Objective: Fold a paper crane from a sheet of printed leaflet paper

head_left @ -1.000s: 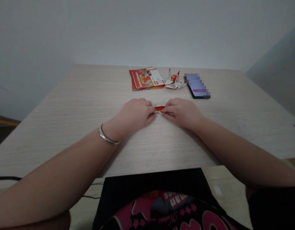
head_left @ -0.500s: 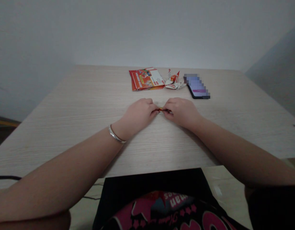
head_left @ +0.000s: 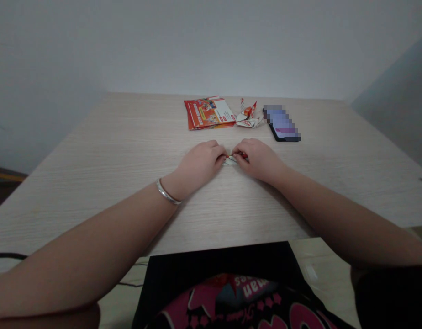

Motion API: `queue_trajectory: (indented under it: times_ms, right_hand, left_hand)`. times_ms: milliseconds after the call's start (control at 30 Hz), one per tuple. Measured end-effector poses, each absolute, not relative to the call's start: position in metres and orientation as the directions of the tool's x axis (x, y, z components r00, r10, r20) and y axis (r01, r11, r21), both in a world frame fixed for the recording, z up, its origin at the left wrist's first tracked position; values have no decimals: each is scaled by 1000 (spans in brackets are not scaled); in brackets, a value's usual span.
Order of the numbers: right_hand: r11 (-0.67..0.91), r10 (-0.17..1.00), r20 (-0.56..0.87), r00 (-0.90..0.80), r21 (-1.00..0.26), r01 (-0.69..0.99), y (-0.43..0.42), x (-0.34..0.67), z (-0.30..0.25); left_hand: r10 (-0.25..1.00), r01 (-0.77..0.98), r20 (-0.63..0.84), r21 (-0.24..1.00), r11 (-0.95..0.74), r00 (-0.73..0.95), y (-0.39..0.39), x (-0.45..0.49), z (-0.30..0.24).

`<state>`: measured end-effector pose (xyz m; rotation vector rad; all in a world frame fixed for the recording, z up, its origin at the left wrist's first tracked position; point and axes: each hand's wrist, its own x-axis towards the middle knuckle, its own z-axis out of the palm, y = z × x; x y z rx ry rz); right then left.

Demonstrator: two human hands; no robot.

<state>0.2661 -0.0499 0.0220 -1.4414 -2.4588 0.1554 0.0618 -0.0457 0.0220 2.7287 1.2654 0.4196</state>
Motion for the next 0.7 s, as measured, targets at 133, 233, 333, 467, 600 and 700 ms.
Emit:
queue_trajectory:
  times_ms: [133,233,333,467,600,700]
  right_hand:
    - [438,899,135,-417,-271,857,-44,263,18]
    - [408,913,163,-375,-330,851,-40,263,14]
    - [445,895,228,-385,-364,818,-36,266,10]
    - [481,876,248,-413,-390,785,-32,271,8]
    - [526,850,265,-455,-400,750,-32,276,9]
    - [535,845,264,-465,-392,749,-35,277,9]
  left_hand:
    - [799,760,213,248,-601,562,-45,64,19]
    - [804,756,210,276,-594,556,-44,65,17]
    - [786,746,187,248,-618,589,-43,65,16]
    - [783,747,194,236,-621,590,-40,65,14]
    - [781,737,201,257,-625,592,-38,64,13]
    - [765,717,214,265,-645,608,-37,62,11]
